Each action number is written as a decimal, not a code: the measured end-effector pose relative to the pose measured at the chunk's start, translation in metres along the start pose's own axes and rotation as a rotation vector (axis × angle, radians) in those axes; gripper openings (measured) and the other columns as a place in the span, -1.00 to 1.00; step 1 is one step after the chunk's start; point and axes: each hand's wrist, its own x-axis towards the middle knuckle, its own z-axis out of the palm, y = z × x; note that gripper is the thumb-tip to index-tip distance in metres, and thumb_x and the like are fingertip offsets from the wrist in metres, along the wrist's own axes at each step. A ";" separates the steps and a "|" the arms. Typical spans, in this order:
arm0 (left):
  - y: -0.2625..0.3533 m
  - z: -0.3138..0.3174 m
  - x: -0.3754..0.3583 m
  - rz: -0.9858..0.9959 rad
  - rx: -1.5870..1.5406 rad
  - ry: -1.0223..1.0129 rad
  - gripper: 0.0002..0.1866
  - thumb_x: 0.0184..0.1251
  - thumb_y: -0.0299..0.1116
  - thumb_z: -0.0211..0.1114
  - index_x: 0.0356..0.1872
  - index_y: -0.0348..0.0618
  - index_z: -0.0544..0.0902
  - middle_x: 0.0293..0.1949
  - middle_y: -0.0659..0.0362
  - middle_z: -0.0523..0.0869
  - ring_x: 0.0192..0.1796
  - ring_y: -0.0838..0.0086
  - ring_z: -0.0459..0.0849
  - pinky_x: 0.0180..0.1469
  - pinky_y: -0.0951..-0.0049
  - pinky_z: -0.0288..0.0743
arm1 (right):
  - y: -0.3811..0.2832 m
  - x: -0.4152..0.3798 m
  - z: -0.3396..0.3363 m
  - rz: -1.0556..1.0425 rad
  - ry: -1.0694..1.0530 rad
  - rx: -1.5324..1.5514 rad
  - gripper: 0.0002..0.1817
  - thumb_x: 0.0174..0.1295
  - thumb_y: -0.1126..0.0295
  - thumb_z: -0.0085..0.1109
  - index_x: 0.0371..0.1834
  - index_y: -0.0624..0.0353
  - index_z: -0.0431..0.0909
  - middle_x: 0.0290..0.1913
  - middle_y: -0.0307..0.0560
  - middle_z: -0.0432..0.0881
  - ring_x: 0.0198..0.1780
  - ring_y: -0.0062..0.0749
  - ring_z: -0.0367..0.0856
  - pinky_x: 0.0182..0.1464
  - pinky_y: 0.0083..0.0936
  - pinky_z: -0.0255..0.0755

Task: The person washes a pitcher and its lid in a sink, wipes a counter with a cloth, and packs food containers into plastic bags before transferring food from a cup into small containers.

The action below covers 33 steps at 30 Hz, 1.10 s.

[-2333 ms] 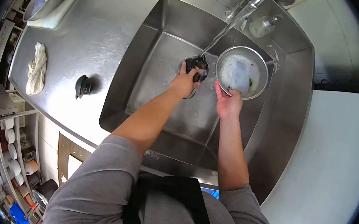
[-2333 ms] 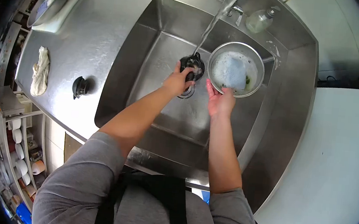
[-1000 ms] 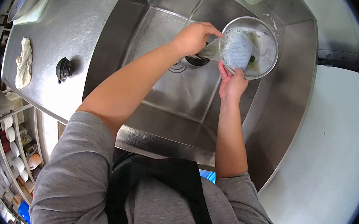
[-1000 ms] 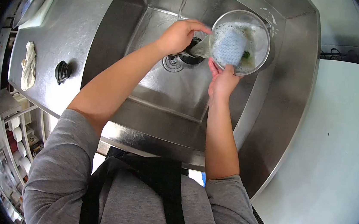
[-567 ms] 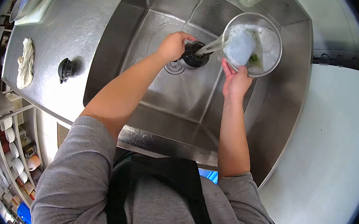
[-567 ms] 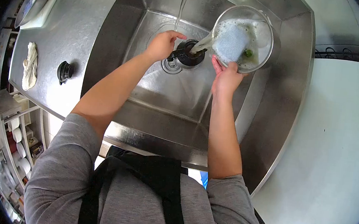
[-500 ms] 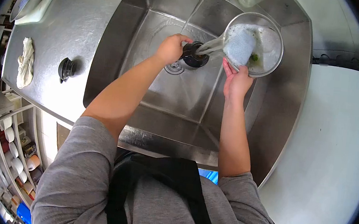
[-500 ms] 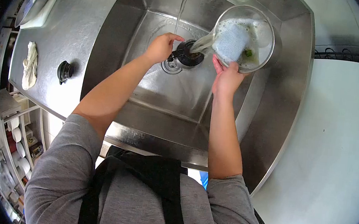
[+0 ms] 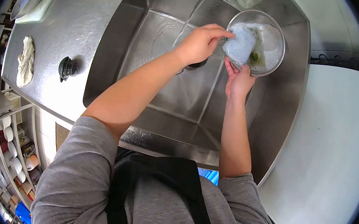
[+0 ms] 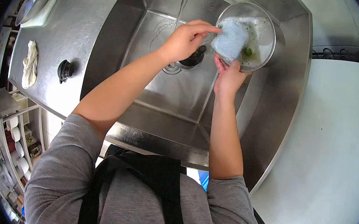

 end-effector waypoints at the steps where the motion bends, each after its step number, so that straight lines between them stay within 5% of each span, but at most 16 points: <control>1: 0.004 -0.002 0.002 0.001 0.001 -0.001 -0.55 0.33 -0.69 0.07 0.10 0.03 0.69 -0.02 0.10 0.66 -0.10 0.37 0.68 0.04 0.45 0.57 | 0.000 -0.001 0.001 -0.001 0.000 0.001 -0.52 0.32 0.62 -0.25 0.33 0.47 0.15 0.14 0.30 0.51 -0.02 0.13 0.69 0.01 -0.07 0.72; 9: 0.011 -0.007 0.004 -0.092 0.102 -0.184 -0.43 0.17 -0.64 0.34 0.21 0.17 0.62 0.04 0.11 0.63 -0.10 0.37 0.70 0.01 0.43 0.64 | 0.000 -0.009 0.007 -0.022 -0.003 -0.042 -0.47 0.34 0.61 -0.23 0.40 0.33 0.05 0.19 0.27 0.47 -0.02 0.10 0.69 0.01 -0.10 0.72; 33: 0.010 -0.008 0.036 -0.037 0.070 -0.338 -0.61 0.10 -0.56 0.42 0.01 -0.05 0.73 0.01 0.02 0.62 -0.12 0.32 0.74 0.05 0.37 0.64 | -0.007 -0.009 0.013 -0.142 -0.061 -0.153 -0.21 0.32 0.66 -0.26 0.56 -0.07 -0.33 0.42 0.24 0.12 0.14 0.12 0.57 0.02 -0.08 0.71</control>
